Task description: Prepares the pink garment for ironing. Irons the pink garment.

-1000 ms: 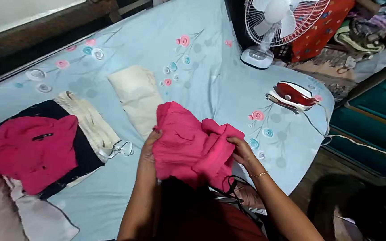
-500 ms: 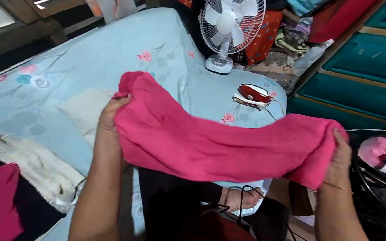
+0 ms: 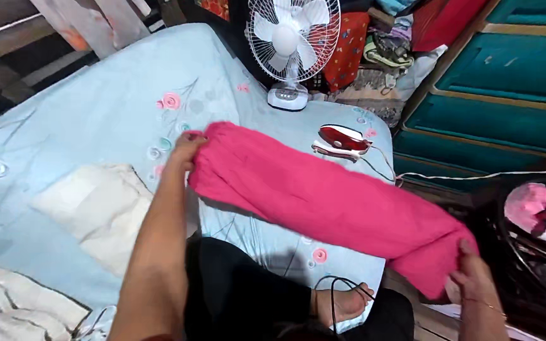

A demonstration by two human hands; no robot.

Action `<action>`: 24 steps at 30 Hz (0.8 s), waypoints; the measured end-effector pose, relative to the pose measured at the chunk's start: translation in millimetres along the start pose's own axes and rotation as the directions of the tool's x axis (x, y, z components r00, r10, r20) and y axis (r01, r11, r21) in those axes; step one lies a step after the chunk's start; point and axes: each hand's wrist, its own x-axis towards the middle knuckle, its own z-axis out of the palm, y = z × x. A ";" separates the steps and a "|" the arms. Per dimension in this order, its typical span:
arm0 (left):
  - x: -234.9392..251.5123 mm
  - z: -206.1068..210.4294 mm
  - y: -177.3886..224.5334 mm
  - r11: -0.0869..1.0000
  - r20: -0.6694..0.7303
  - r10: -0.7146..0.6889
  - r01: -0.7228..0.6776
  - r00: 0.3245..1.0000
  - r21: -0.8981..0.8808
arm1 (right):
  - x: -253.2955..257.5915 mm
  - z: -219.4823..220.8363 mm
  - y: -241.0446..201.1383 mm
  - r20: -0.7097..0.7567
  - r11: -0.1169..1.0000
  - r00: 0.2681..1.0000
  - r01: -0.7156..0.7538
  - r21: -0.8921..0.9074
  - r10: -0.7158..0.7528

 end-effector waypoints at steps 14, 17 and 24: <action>-19.1 9.5 -111.7 0.855 -0.025 -0.303 0.283 0.953 0.435 | 16.5 -2.5 90.5 0.076 0.859 0.942 -0.262 -0.439 0.326; -22.4 14.4 -107.7 0.846 -0.024 -0.306 0.283 0.952 0.451 | 7.3 4.1 88.9 0.033 0.906 0.977 -0.181 -0.384 0.210; -20.7 -6.0 -63.4 0.989 0.053 -0.134 0.129 0.990 0.078 | -15.7 -10.4 -26.9 0.116 0.986 0.980 0.153 0.064 -0.159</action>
